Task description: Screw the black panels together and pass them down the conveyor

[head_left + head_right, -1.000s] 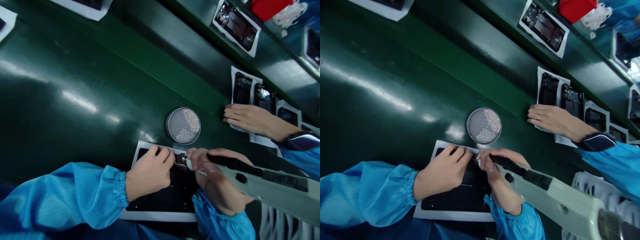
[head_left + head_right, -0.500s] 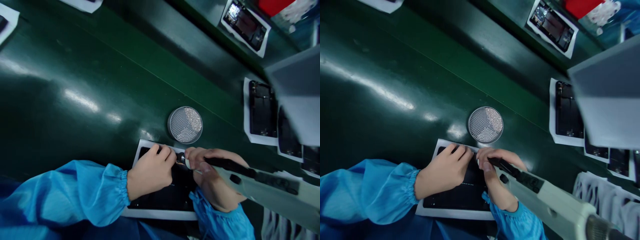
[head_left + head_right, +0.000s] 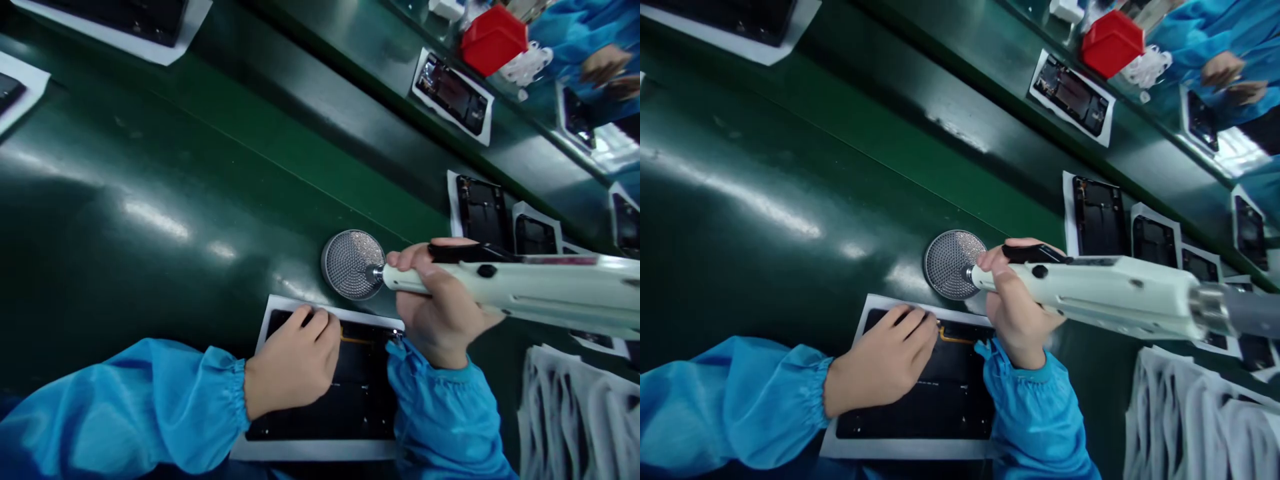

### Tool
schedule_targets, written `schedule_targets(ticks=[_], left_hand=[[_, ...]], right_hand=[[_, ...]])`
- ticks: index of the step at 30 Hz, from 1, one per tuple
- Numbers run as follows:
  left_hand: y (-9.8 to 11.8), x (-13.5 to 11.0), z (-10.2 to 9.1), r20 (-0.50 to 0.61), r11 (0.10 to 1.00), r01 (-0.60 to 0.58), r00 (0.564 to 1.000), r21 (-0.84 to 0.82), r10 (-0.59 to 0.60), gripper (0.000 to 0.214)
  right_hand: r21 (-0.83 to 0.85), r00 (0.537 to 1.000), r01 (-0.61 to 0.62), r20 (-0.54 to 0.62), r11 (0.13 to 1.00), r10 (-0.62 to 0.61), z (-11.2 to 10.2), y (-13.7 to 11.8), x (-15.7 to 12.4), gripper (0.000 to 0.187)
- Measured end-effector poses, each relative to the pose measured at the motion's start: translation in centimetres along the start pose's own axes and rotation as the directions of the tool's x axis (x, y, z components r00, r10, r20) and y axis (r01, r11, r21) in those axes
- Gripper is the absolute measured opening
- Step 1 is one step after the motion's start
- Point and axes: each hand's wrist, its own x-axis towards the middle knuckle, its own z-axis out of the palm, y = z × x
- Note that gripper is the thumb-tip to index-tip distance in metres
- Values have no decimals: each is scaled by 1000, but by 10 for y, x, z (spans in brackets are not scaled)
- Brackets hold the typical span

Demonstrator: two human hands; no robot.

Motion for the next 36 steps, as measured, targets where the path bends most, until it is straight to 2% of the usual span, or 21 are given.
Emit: schedule_targets(ticks=[8,14,18,25,32,36], left_hand=[[8,0,2,38,997,58,998,-60,-56,32],[8,1,3,104,996,71,992,-57,-64,45],[8,-1,5,103,995,76,992,-58,-69,48],[8,-2,3,114,995,74,991,-65,-66,49],[8,-1,3,92,996,69,994,-57,-64,49],[7,-3,3,24,994,77,997,-78,-76,43]], right_hand=[[-18,1000,29,-2,999,-29,2,6,-3,22],[-26,1000,28,-10,999,-28,2,9,-1,21],[-25,999,52,-10,998,-52,3,11,1,18],[21,1000,7,5,1000,-8,2,10,0,18],[0,1000,-2,-8,1000,2,1,14,3,20],[13,999,35,28,999,-35,-6,-1,-4,23]])
